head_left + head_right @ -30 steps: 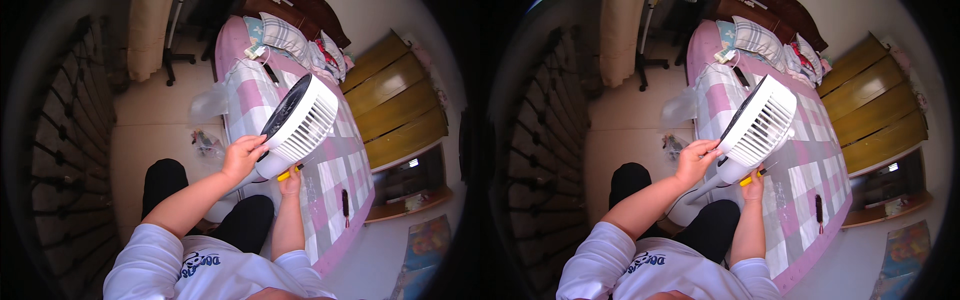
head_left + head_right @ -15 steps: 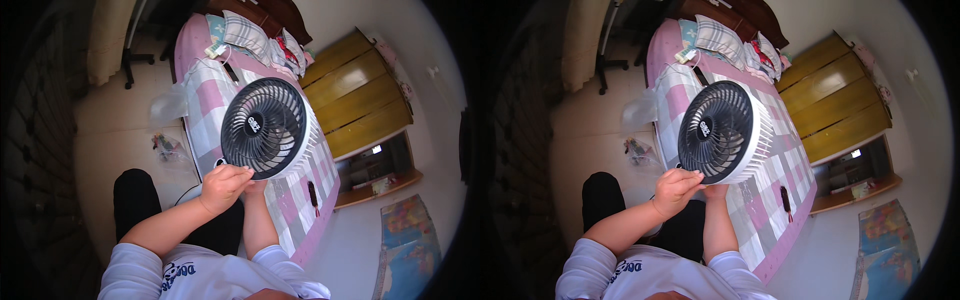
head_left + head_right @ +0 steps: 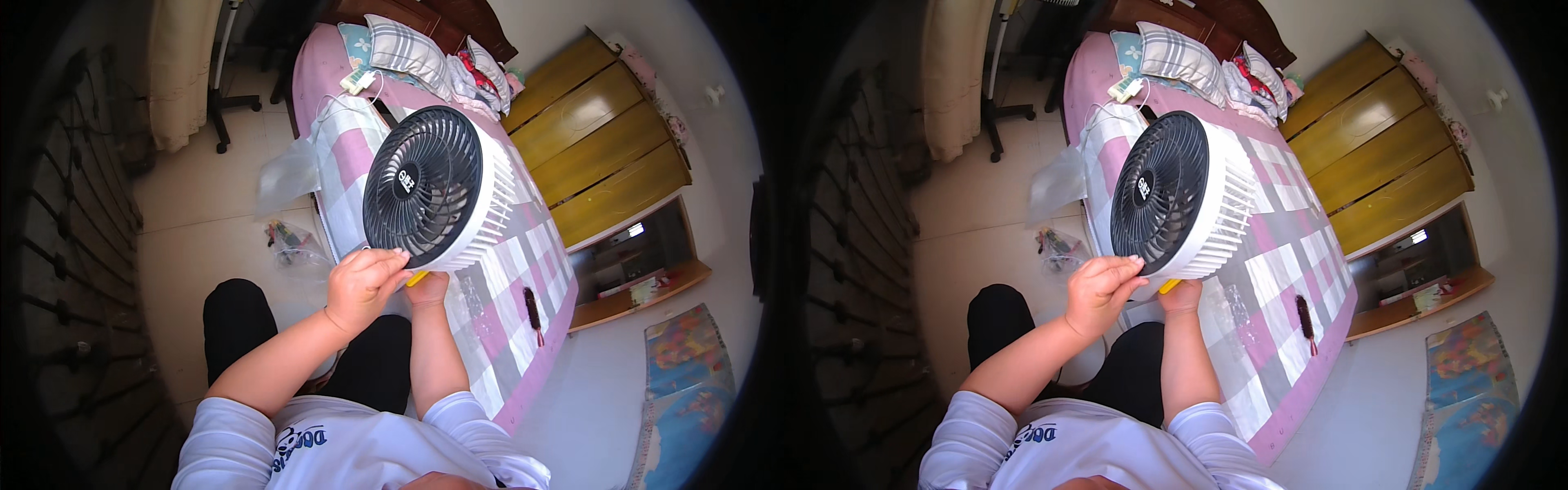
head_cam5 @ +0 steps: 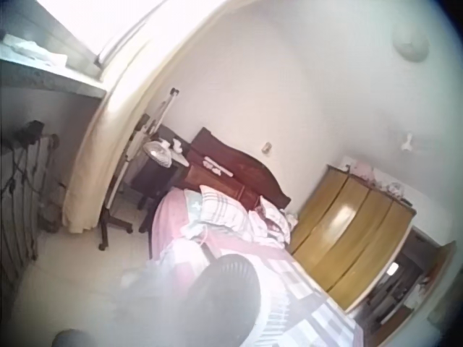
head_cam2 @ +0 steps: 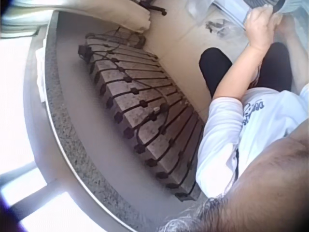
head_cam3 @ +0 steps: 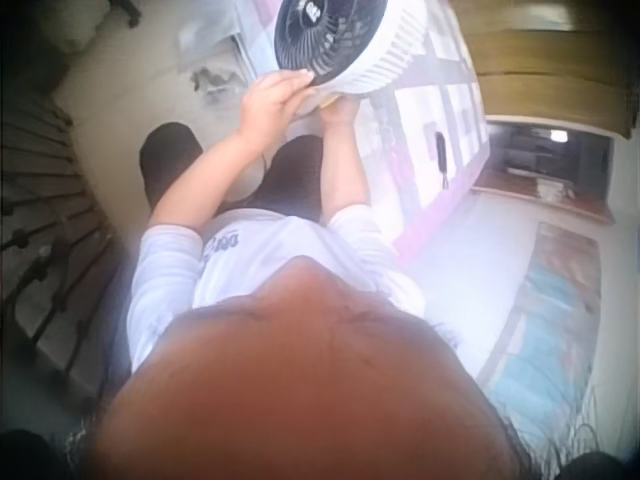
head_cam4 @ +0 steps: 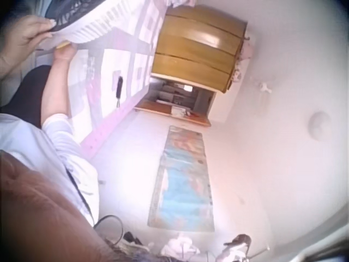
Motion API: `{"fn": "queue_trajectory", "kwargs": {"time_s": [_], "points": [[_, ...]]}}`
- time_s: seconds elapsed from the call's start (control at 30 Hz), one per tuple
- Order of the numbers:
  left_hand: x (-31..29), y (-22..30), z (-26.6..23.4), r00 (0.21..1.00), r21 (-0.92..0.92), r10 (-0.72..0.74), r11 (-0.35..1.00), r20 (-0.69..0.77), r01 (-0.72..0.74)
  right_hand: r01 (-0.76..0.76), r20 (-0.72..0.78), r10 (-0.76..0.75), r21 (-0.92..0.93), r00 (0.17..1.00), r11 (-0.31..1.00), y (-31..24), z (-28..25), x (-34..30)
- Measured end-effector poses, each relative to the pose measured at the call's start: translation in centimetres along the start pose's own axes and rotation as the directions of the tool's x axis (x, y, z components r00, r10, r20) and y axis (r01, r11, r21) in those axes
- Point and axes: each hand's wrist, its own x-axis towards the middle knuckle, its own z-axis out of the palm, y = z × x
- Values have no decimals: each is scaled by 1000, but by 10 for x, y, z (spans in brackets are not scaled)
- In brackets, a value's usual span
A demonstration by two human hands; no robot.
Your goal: The person uses a yellow screwdriver to unscrew and remove the front grille of a white standing fan. They then detach the fan blade and place the components on the bed.
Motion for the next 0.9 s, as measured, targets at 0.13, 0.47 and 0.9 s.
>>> {"fn": "queue_trajectory", "kwargs": {"time_s": [0.13,0.47,0.9], "points": [[8,-7,-2,997,-18,-61,998,-42,60,-61,-73,61,7,995,998,6,2,2],[17,-40,-8,948,-149,-316,940,-33,308,82,-47,-83,-9,995,997,21,29,-21],[39,-53,-53,921,-349,-309,857,239,379,175,-140,-191,-124,971,977,71,77,-62]]}}
